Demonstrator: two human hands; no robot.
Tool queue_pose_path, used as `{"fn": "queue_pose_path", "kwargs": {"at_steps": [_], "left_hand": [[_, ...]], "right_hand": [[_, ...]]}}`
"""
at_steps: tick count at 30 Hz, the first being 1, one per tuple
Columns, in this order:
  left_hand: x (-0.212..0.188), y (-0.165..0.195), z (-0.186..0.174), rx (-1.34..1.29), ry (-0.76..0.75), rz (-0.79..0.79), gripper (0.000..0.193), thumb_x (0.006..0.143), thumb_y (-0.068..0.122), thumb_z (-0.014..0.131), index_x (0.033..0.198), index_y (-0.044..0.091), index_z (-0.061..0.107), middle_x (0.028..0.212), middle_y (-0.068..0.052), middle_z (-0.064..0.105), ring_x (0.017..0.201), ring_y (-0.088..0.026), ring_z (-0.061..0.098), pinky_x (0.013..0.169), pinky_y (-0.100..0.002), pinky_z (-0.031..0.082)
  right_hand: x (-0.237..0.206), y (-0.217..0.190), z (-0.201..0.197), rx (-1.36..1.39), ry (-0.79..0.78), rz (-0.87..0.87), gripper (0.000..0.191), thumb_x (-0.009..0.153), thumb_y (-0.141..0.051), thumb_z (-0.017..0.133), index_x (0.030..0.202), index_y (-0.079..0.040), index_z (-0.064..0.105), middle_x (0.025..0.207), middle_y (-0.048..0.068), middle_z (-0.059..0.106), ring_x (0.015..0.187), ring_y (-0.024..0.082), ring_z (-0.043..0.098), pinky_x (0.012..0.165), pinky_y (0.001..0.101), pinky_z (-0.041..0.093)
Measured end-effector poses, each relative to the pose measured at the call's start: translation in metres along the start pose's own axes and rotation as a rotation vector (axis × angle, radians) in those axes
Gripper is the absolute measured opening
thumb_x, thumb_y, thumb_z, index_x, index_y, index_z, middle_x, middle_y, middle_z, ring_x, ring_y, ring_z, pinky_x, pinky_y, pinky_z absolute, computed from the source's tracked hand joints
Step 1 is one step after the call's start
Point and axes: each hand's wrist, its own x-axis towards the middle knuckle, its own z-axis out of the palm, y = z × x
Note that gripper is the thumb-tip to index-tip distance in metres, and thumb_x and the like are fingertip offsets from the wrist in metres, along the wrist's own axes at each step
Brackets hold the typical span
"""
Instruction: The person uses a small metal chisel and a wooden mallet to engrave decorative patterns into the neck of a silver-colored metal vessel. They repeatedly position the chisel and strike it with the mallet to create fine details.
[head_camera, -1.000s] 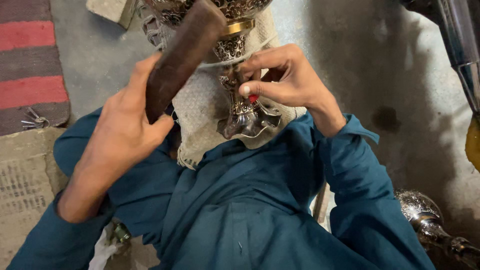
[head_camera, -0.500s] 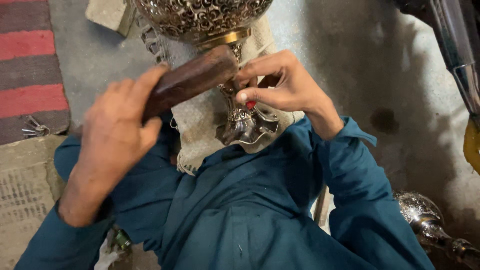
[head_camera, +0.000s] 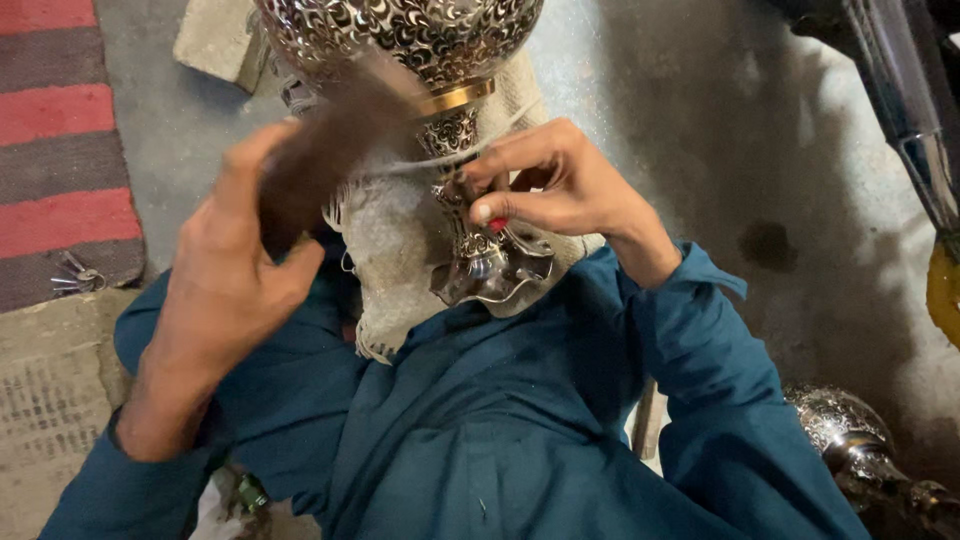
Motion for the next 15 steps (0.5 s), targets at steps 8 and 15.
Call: {"fn": "queue_pose_path", "kwargs": {"at_steps": [8, 15], "left_hand": [[0.0017, -0.0003, -0.0009, 0.386, -0.032, 0.2, 0.079, 0.073, 0.001, 0.075, 0.147, 0.016, 0.05, 0.11, -0.019, 0.062, 0.106, -0.042, 0.062, 0.094, -0.052, 0.05], [0.0002, -0.0045, -0.0029, 0.594, -0.081, 0.184, 0.084, 0.07, 0.005, 0.082, 0.149, 0.018, 0.055, 0.103, -0.019, 0.064, 0.101, -0.042, 0.065, 0.092, -0.052, 0.051]], "right_hand": [[0.0002, -0.0011, 0.0018, -0.001, -0.004, 0.022, 0.029, 0.09, -0.014, 0.086, 0.115, -0.003, 0.077, 0.101, 0.008, 0.078, 0.086, 0.01, 0.072, 0.071, 0.0248, 0.057], [0.0001, -0.0037, 0.0035, 0.04, -0.008, 0.086, 0.029, 0.09, -0.013, 0.085, 0.116, -0.001, 0.076, 0.103, 0.008, 0.078, 0.087, 0.01, 0.071, 0.071, 0.024, 0.057]]}}
